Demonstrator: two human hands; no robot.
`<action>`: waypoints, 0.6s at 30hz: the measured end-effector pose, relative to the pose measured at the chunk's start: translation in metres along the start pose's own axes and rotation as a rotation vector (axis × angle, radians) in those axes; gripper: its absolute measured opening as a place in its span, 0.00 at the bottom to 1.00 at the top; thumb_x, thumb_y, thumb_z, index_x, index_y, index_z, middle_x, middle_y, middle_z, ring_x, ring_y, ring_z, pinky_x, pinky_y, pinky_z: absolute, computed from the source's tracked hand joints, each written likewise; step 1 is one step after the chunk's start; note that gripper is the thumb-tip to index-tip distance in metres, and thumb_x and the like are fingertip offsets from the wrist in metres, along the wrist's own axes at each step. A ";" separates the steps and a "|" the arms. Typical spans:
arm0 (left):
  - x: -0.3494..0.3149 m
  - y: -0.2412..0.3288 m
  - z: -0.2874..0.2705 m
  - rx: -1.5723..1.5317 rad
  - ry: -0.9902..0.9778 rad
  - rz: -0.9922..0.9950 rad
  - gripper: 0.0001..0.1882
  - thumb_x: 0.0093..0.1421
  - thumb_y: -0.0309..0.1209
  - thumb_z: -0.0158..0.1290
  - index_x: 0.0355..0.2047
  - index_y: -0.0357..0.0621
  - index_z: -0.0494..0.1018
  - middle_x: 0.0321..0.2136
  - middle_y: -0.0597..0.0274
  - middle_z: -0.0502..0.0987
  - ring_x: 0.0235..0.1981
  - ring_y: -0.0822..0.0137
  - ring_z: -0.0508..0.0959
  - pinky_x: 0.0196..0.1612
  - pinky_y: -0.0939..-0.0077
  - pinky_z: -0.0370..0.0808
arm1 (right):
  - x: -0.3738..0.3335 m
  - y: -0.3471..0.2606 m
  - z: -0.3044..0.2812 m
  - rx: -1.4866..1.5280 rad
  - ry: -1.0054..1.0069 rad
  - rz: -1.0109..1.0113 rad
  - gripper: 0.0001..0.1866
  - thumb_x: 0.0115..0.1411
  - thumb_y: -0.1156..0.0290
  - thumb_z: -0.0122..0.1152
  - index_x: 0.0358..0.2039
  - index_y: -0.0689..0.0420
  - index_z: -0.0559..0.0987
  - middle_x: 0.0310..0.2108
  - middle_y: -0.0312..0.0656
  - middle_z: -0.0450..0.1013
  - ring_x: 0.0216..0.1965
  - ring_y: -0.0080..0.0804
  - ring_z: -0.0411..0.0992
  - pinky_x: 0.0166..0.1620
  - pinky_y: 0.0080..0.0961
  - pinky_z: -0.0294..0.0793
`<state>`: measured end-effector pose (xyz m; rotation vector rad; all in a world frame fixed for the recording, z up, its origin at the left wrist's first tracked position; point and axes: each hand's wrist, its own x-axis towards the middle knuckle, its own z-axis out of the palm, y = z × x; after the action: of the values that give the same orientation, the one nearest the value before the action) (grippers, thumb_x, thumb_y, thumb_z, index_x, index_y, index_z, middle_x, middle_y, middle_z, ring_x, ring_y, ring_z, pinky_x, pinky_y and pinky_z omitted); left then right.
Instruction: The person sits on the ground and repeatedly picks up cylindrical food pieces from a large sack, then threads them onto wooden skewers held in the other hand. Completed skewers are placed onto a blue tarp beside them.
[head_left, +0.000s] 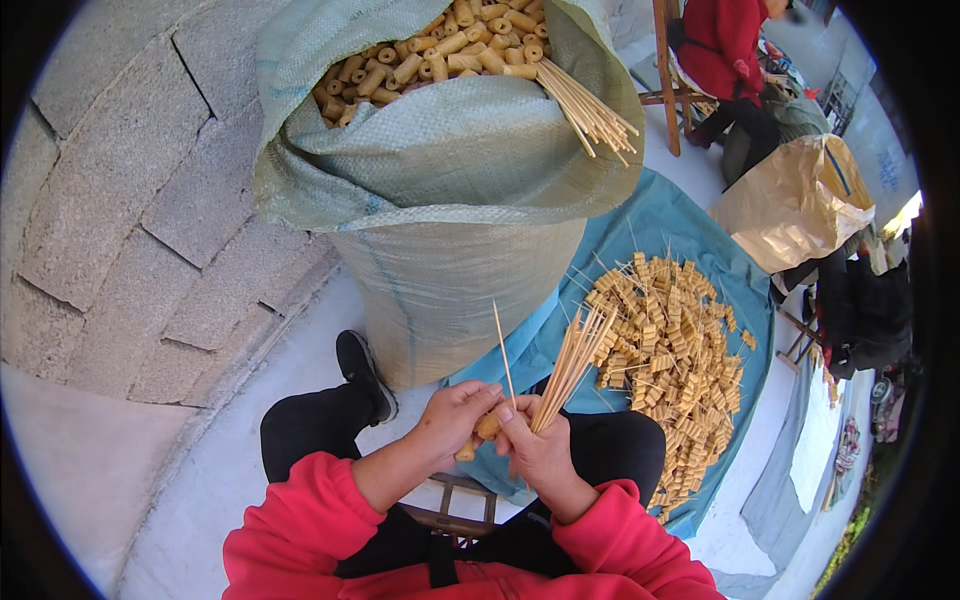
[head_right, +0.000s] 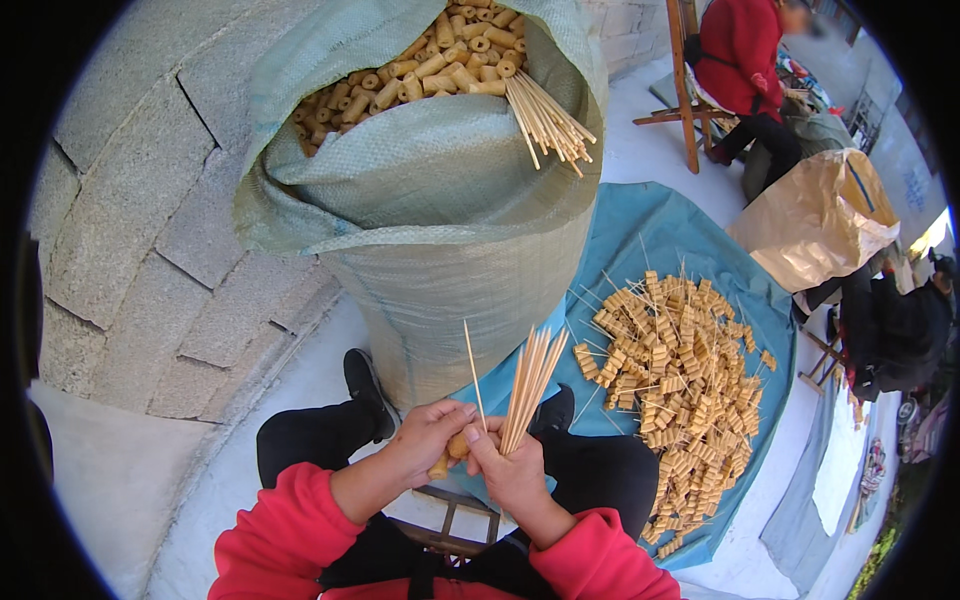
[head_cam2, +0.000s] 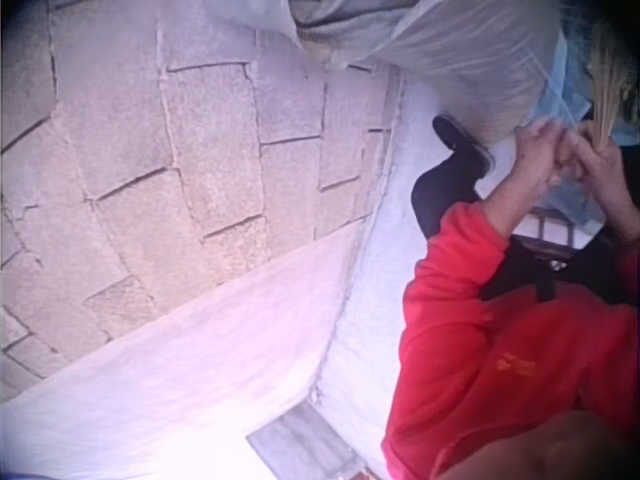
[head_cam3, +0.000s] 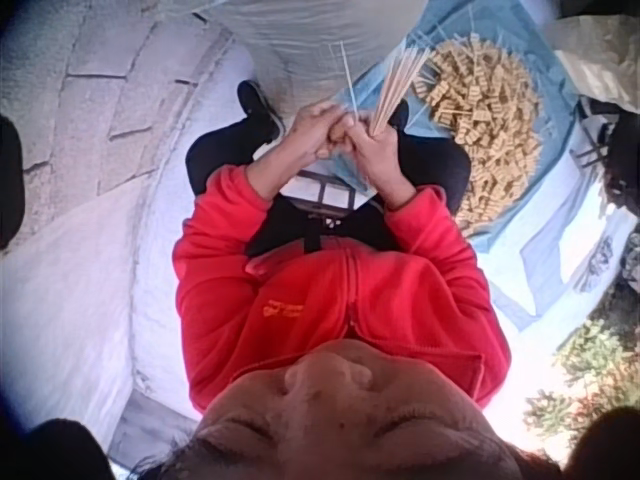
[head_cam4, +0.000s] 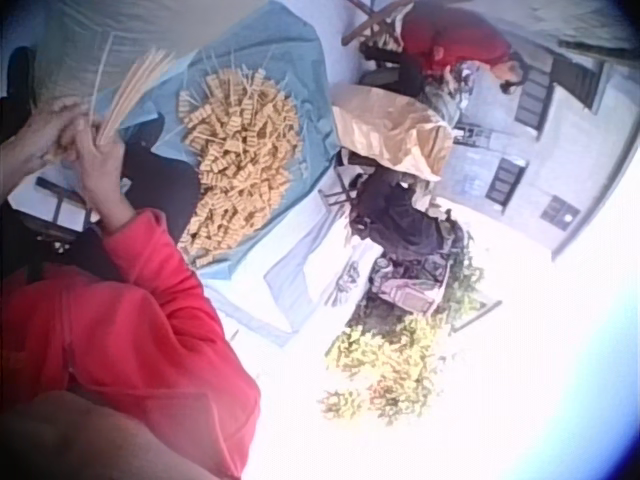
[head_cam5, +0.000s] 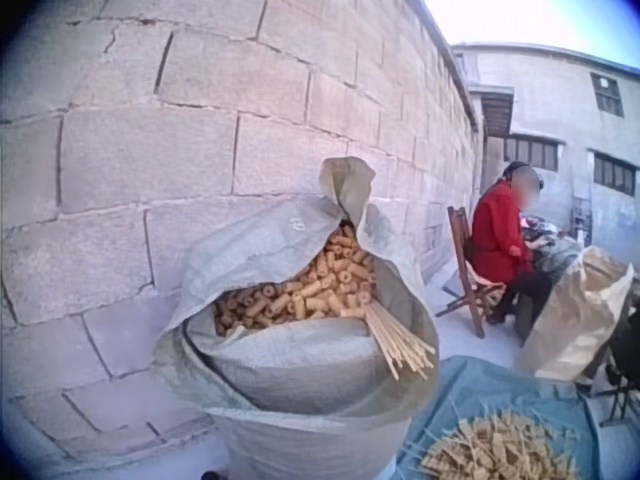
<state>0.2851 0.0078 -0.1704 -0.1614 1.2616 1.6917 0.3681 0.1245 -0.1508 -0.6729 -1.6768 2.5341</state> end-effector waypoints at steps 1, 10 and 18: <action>-0.002 0.003 0.000 -0.006 -0.033 0.043 0.12 0.62 0.35 0.49 0.36 0.37 0.70 0.22 0.62 0.73 0.19 0.74 0.72 0.17 0.83 0.66 | 0.002 -0.005 -0.002 0.078 0.057 0.031 0.11 0.61 0.67 0.54 0.35 0.64 0.73 0.18 0.36 0.69 0.16 0.16 0.62 0.19 0.13 0.61; -0.019 0.032 -0.007 -0.022 -0.106 0.190 0.12 0.59 0.31 0.50 0.38 0.32 0.70 0.23 0.58 0.72 0.16 0.74 0.70 0.17 0.84 0.64 | 0.001 -0.012 -0.004 0.141 0.122 -0.043 0.17 0.64 0.61 0.47 0.41 0.64 0.69 0.17 0.38 0.69 0.08 0.17 0.52 0.13 0.14 0.52; -0.029 0.062 -0.029 -0.333 0.095 0.386 0.08 0.58 0.29 0.50 0.32 0.36 0.69 0.22 0.58 0.72 0.13 0.73 0.68 0.15 0.83 0.63 | -0.019 -0.027 -0.004 -0.283 -0.231 0.067 0.14 0.63 0.66 0.51 0.42 0.63 0.77 0.12 0.30 0.62 0.14 0.14 0.58 0.18 0.13 0.57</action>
<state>0.2414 -0.0316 -0.1249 -0.2079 1.1206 2.2482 0.3814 0.1349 -0.1218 -0.4683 -2.1522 2.5265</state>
